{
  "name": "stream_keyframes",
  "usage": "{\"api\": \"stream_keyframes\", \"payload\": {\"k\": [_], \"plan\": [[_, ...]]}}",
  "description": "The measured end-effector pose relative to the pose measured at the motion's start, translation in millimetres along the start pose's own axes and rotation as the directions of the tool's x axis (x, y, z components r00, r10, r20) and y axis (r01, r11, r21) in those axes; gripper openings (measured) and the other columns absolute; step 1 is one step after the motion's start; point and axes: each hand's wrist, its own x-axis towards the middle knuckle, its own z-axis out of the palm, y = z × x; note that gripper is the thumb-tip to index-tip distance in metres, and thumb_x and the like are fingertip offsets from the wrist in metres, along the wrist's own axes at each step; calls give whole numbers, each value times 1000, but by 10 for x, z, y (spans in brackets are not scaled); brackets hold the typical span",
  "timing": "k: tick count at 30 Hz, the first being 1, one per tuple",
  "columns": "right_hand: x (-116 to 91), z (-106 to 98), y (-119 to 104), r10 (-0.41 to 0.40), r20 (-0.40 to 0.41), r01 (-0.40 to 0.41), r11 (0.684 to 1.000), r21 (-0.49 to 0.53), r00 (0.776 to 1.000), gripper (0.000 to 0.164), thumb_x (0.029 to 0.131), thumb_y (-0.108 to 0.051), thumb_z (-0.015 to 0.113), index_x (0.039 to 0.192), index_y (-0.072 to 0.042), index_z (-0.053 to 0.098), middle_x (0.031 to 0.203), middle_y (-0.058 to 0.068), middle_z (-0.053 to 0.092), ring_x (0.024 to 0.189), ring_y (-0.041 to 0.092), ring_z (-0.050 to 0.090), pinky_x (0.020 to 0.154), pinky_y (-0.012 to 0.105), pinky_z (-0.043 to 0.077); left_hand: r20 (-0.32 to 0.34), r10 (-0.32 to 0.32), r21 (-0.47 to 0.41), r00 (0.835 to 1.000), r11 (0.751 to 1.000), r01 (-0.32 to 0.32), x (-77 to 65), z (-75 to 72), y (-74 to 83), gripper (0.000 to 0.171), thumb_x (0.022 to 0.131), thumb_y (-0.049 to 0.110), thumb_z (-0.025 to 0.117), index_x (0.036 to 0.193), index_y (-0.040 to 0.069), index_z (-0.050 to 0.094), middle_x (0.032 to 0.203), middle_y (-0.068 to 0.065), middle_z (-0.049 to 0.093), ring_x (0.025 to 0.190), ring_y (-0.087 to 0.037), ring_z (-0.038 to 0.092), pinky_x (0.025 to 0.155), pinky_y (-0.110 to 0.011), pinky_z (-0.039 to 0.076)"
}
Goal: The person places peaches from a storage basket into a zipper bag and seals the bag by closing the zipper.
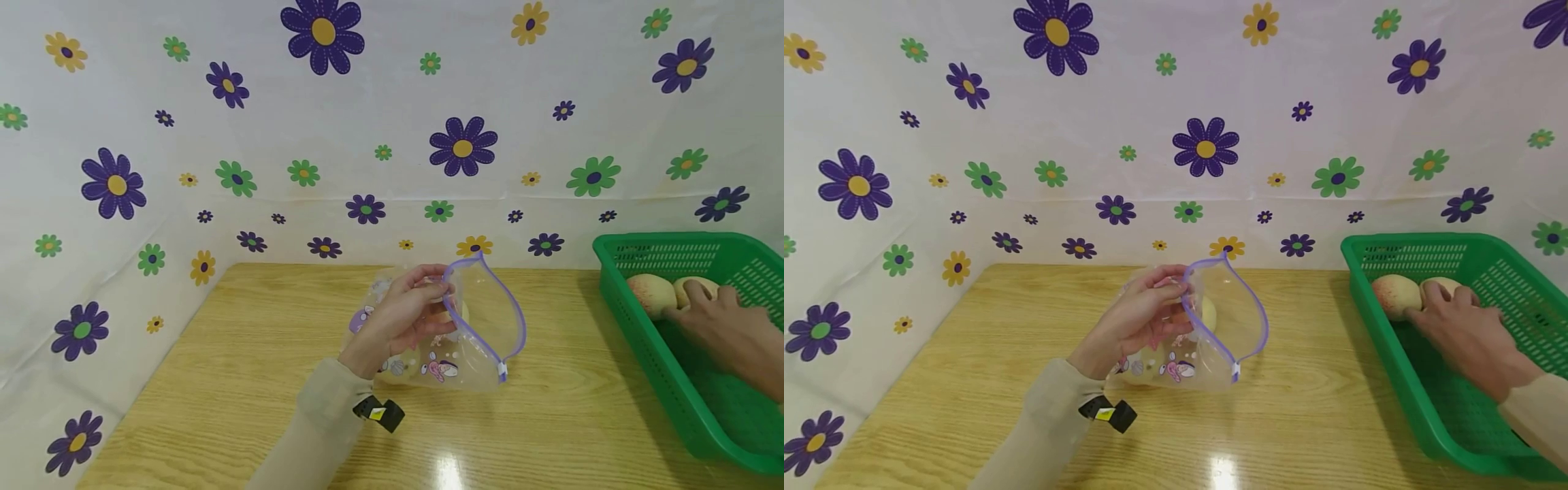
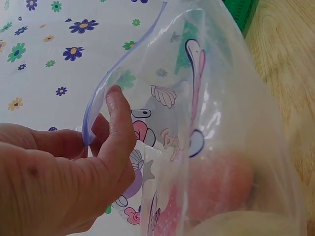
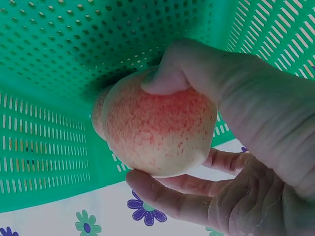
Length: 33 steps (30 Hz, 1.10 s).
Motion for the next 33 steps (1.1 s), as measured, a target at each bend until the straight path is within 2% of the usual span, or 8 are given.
{"api": "stream_keyframes", "payload": {"k": [5,15,22,26,29,33], "plan": [[10,-40,19,9,10,-9,1000,22,1000,35,83,24,63,98,-7,57,110,27,45,75,47,46,44,51,50,6,4,-7,1000,1000,-4,10,-5,0,32,108,10,49,139,17,53,101,1,61,81,-10,63,67,-30,64],[56,-95,37,-10,7,10,1000,3,1000,34,83,22,66,101,-6,62,106,22,47,73,44,45,43,48,48,4,10,-12,1000,1000,-10,27,0,12,33,107,10,50,139,16,53,100,1,62,80,-10,63,66,-30,64],[14,-121,39,-18,-76,22,998,52,997,27,84,12,72,102,-7,63,105,22,45,72,45,45,39,43,44,-2,4,-7,1000,1000,-4,8,5,4,33,107,11,51,140,17,53,100,1,62,81,-10,63,67,-30,64],[3,-159,49,-19,-98,24,998,56,995,39,76,18,76,103,-7,63,106,25,45,69,44,44,39,43,45,0,-1,-2,1000,1000,1,-3,3,-6,33,107,12,51,140,17,53,101,0,61,82,-10,64,68,-30,64],[13,-204,70,-7,-65,11,997,71,998,50,67,20,82,107,-5,64,107,28,46,69,45,45,40,45,46,0,0,-2,1000,1000,0,-6,1,-12,32,108,13,51,140,17,53,101,0,61,82,-11,64,68,-30,64],[28,-258,132,30,-15,-29,995,95,999,62,59,14,90,112,-3,61,112,34,43,71,50,45,44,50,48,-4,-3,-6,1000,1000,3,-10,-2,-14,32,108,13,51,139,17,54,100,1,62,82,-11,64,67,-30,64]]}}
